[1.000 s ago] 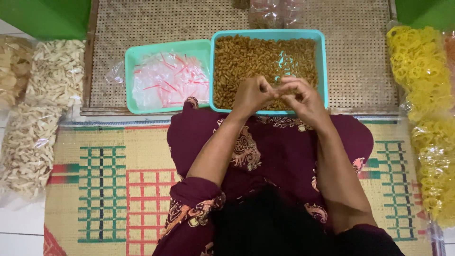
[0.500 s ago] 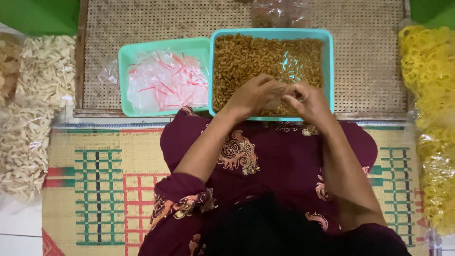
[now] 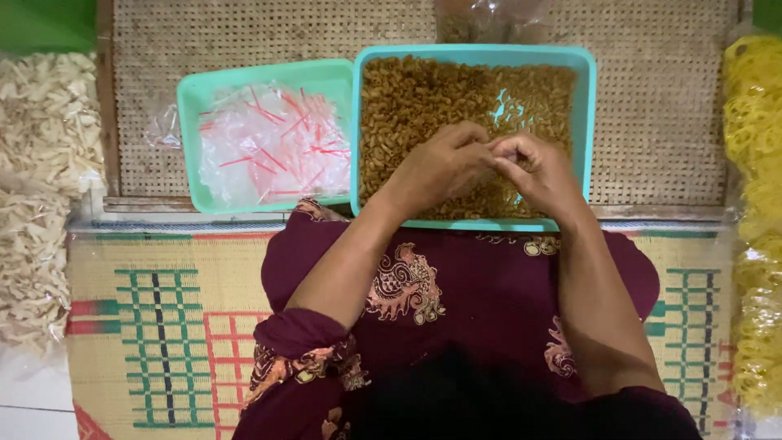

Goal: The person sits on a mat and repeatedly scoops brown snack pieces from a turquoise tray into small plastic bags. They open each bag, fill it with snacks, and place the filled bag aside. The process is repeated continuously throughout the clip.

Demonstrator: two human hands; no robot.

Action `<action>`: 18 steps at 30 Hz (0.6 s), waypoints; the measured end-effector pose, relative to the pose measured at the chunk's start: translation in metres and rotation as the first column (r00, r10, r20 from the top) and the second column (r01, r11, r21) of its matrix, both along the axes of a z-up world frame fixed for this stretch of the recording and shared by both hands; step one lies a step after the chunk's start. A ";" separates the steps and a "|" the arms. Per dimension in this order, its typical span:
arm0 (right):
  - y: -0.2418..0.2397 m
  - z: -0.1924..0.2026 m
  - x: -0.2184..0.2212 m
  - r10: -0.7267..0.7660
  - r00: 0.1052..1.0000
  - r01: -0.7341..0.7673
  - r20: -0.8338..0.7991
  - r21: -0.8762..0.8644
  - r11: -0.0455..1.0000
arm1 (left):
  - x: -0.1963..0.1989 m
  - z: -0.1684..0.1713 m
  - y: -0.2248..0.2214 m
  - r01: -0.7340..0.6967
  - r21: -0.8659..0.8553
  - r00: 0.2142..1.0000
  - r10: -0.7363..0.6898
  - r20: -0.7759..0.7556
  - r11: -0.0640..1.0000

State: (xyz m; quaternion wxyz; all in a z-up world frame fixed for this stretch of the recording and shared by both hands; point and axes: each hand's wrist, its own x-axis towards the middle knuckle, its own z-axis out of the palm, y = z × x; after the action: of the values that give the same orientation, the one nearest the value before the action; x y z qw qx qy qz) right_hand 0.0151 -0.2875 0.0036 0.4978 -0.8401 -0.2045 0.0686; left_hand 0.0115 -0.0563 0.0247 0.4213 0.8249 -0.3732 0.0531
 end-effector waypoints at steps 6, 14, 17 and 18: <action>-0.011 -0.015 -0.001 0.020 0.994 -0.009 -0.108 0.101 0.995 | 0.009 -0.034 -0.005 -0.102 0.187 0.994 0.107 -0.016 0.977; -0.002 -0.039 0.009 0.067 0.985 -0.045 -0.159 0.135 0.990 | 0.014 -0.042 -0.001 -0.038 0.160 0.979 0.069 -0.190 0.986; 0.001 -0.033 0.017 0.061 0.976 -0.027 -0.209 0.165 0.986 | 0.016 -0.045 0.004 -0.054 0.162 0.951 0.100 -0.294 0.985; 0.000 -0.032 0.020 0.059 0.971 -0.018 -0.233 0.178 0.984 | 0.017 -0.050 0.005 -0.047 0.163 0.937 0.100 -0.334 0.985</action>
State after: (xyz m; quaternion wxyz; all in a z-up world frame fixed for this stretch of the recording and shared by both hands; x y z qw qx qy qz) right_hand 0.0350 -0.2877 -0.0285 0.5889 -0.7749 -0.1652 0.1598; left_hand 0.0282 -0.0512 -0.0254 0.4129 0.8648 -0.2662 -0.1034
